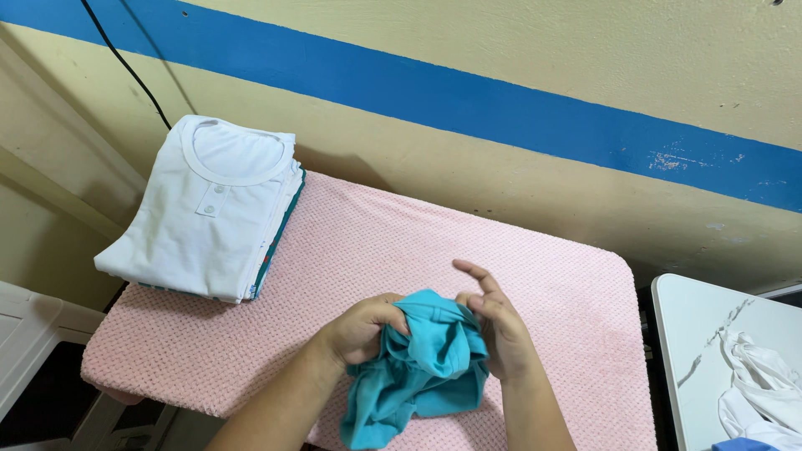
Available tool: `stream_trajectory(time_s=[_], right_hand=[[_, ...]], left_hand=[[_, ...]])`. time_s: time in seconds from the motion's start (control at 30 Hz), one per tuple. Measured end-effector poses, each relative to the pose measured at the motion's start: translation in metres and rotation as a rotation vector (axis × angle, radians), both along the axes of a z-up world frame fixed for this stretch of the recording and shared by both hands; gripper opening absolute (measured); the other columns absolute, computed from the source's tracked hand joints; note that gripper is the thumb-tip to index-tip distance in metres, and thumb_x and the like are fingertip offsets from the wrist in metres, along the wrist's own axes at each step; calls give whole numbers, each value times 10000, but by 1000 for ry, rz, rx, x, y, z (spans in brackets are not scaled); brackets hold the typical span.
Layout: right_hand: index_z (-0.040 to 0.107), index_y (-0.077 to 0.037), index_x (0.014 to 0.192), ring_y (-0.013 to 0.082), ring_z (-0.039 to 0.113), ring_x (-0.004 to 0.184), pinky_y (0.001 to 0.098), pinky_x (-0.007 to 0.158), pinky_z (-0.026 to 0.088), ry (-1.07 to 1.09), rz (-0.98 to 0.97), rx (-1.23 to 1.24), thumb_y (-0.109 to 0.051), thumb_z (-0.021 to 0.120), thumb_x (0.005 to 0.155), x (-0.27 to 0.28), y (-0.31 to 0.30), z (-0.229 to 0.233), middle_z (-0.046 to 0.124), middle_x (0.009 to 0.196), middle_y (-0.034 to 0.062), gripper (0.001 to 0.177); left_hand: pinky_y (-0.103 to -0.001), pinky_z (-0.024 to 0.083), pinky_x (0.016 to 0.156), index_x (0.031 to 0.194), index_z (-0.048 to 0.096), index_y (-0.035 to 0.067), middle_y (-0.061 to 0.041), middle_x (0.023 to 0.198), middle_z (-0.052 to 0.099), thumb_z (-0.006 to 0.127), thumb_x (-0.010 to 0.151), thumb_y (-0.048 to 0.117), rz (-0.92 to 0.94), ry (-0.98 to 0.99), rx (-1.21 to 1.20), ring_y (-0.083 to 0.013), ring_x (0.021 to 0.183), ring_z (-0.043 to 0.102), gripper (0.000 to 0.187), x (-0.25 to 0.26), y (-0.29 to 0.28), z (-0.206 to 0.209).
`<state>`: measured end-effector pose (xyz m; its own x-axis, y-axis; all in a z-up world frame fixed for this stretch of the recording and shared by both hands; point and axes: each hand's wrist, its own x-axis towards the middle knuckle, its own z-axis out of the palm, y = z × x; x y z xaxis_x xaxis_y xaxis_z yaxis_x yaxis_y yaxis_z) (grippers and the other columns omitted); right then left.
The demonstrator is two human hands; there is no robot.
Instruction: The person folds several t-shirts one by one on a pink mat. They smooth each shirt, fold the sides and bottom, then stack the folded shirts on the left side of the mat.
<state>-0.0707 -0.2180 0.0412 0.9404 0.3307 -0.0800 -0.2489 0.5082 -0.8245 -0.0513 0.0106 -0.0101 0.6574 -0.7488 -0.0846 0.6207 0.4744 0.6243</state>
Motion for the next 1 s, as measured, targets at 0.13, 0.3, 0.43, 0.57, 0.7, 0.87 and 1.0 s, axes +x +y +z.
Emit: stream_trajectory(time_s=[0.13, 0.3, 0.43, 0.57, 0.7, 0.87, 1.0], right_hand=[[485, -24, 1405, 149, 582, 1243, 309, 1055, 495, -410, -160, -99, -562, 773, 841, -2, 3, -4, 612, 1289, 28, 830], [703, -17, 1115, 139, 590, 862, 274, 747, 500, -491, -301, -850, -251, 787, 882, -2, 2, -7, 646, 958, 70, 341], [633, -8, 1048, 101, 569, 771, 241, 666, 484, -293, -476, -517, -80, 663, 1009, 7, -2, 3, 644, 878, 27, 88], [615, -61, 1052, 91, 616, 859, 245, 733, 535, -300, -664, -191, -82, 666, 983, 9, -10, 21, 664, 999, 12, 89], [631, -41, 1025, 102, 630, 888, 261, 745, 549, -372, -719, -702, -156, 764, 909, -1, 7, 27, 675, 1030, 43, 210], [691, -28, 1021, 199, 690, 692, 327, 657, 570, -120, -216, -1321, -300, 877, 729, -12, 28, 26, 719, 753, 126, 440], [635, -27, 1084, 210, 731, 711, 342, 669, 588, -191, -135, -1457, -223, 860, 682, -11, 21, 18, 708, 789, 109, 500]], left_hand=[[-394, 577, 959, 1419, 505, -2, -169, 1241, 661, 613, 887, 94, 128, 238, -138, -232, 1047, 718, 551, -8, -2, 18], [-391, 549, 997, 1485, 412, 21, -149, 1305, 618, 777, 800, 67, 255, -210, 207, -241, 1163, 648, 777, -14, -3, 40], [-343, 491, 968, 1392, 446, -6, -147, 1283, 605, 938, 638, 266, 373, -814, 979, -239, 1161, 612, 940, -18, -5, 34], [-327, 555, 840, 1120, 714, 18, -130, 1058, 725, 751, 868, 339, 174, -657, 1169, -207, 945, 700, 410, -15, -4, 20], [-366, 590, 706, 1001, 741, 24, -109, 922, 734, 643, 993, 412, 228, -65, 595, -204, 770, 698, 400, -15, 0, 15], [-359, 624, 796, 1150, 678, 28, -83, 1031, 734, 586, 1018, 362, 417, 24, 265, -168, 895, 713, 371, -24, -2, 27], [-411, 644, 812, 1276, 587, 28, -125, 1120, 721, 538, 968, 408, 491, 200, 51, -231, 944, 740, 491, -27, 3, 43]])
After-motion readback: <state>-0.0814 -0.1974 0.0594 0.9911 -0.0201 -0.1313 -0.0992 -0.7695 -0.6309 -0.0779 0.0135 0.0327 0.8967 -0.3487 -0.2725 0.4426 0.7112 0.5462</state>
